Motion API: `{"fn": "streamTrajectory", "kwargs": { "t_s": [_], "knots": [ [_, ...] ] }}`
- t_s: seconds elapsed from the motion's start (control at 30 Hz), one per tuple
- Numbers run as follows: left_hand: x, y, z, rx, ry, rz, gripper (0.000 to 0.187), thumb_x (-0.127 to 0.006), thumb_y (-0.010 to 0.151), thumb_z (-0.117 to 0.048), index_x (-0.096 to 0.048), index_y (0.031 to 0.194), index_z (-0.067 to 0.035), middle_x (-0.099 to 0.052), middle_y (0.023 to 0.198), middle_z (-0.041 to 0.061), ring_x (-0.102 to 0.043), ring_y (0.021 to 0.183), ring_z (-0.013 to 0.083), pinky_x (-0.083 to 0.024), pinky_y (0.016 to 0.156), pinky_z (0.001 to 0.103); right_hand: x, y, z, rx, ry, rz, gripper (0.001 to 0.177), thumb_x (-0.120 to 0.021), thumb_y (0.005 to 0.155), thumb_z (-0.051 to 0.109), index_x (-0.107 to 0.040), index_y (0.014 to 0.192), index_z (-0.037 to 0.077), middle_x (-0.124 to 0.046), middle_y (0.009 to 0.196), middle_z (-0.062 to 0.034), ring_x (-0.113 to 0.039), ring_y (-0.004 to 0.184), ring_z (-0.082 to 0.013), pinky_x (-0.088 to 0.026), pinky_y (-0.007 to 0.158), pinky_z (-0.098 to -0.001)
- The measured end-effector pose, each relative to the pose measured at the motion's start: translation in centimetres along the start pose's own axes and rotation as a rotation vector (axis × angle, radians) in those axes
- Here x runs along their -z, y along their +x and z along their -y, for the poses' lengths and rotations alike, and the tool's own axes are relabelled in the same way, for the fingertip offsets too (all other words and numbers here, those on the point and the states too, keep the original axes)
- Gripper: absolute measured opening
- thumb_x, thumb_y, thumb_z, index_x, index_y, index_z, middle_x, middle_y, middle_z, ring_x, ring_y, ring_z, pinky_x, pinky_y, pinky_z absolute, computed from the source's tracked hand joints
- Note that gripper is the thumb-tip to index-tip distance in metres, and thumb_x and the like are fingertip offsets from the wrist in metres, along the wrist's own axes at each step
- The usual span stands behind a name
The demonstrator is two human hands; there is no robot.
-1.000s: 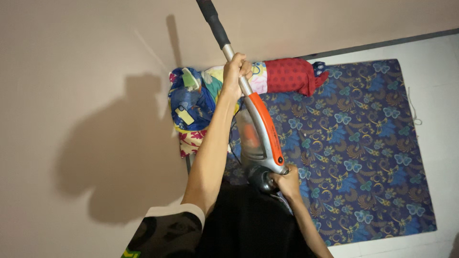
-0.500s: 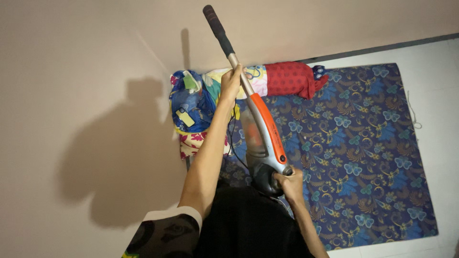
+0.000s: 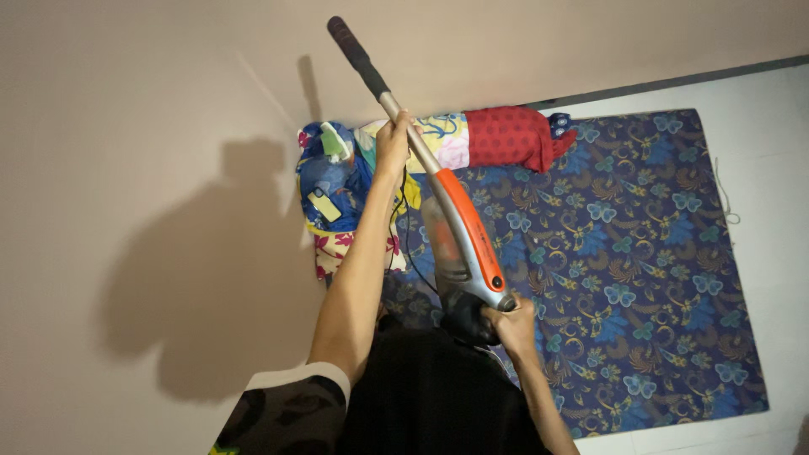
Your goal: The person uses a handheld vacuum cleaner to clean a patterned blue rug and the surrounding tiled floor in a room. They move the vacuum back and forth over the rug and along the edges of the room, maneuvering around various items like a washing machine and stacked boxes.
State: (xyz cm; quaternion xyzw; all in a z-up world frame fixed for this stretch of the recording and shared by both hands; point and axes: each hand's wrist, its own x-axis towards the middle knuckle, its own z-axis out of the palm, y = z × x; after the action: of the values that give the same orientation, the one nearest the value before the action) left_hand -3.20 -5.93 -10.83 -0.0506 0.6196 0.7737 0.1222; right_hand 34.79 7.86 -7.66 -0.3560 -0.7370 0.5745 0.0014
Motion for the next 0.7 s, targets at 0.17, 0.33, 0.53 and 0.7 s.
{"fn": "streamTrajectory", "kwargs": {
  "t_s": [0.17,0.33,0.53,0.7],
  "knots": [
    [-1.1,-0.9,-0.1,-0.138,0.157,-0.066,0.034,-0.058,0.104,-0.035,-0.059,0.092,-0.003,-0.059,0.068,0.001,-0.053,0.054,0.0103,-0.044,0.049,0.029,-0.2,-0.8,1.1,0.069,0.008,0.023,0.01,-0.072,0.066,-0.003,-0.063,0.068,0.001,-0.062,0.057,-0.0035,-0.055,0.047,-0.012,-0.042,0.045,-0.031],
    [-2.8,-4.2,-1.6,-0.123,0.015,-0.034,0.025,-0.052,0.103,-0.03,-0.06,0.093,-0.008,-0.055,0.064,0.0,-0.051,0.053,0.0086,-0.043,0.049,0.028,-0.6,-0.8,1.4,0.0,0.083,0.067,0.01,-0.071,0.07,-0.003,-0.063,0.064,-0.002,-0.064,0.055,-0.0061,-0.057,0.044,-0.0139,-0.041,0.041,-0.0318],
    [-5.3,-5.4,-2.4,-0.137,-0.117,0.083,0.029,-0.052,0.106,-0.027,-0.051,0.084,-0.008,-0.05,0.062,0.0,-0.047,0.054,0.0096,-0.04,0.052,0.028,-0.5,-0.5,-0.1,-0.151,0.148,0.108,0.011,-0.07,0.068,-0.006,-0.062,0.063,-0.001,-0.059,0.05,-0.0091,-0.053,0.037,-0.0177,-0.04,0.037,-0.0337],
    [-5.7,-6.8,-4.4,-0.056,-0.296,0.246,0.029,-0.053,0.104,-0.027,-0.049,0.081,-0.011,-0.046,0.06,-0.002,-0.046,0.052,0.0099,-0.045,0.052,0.029,0.1,0.4,-2.9,-0.127,0.402,0.268,0.005,-0.062,0.066,-0.009,-0.06,0.062,-0.006,-0.054,0.045,-0.0101,-0.045,0.031,-0.0173,-0.035,0.033,-0.0334]
  ]
}}
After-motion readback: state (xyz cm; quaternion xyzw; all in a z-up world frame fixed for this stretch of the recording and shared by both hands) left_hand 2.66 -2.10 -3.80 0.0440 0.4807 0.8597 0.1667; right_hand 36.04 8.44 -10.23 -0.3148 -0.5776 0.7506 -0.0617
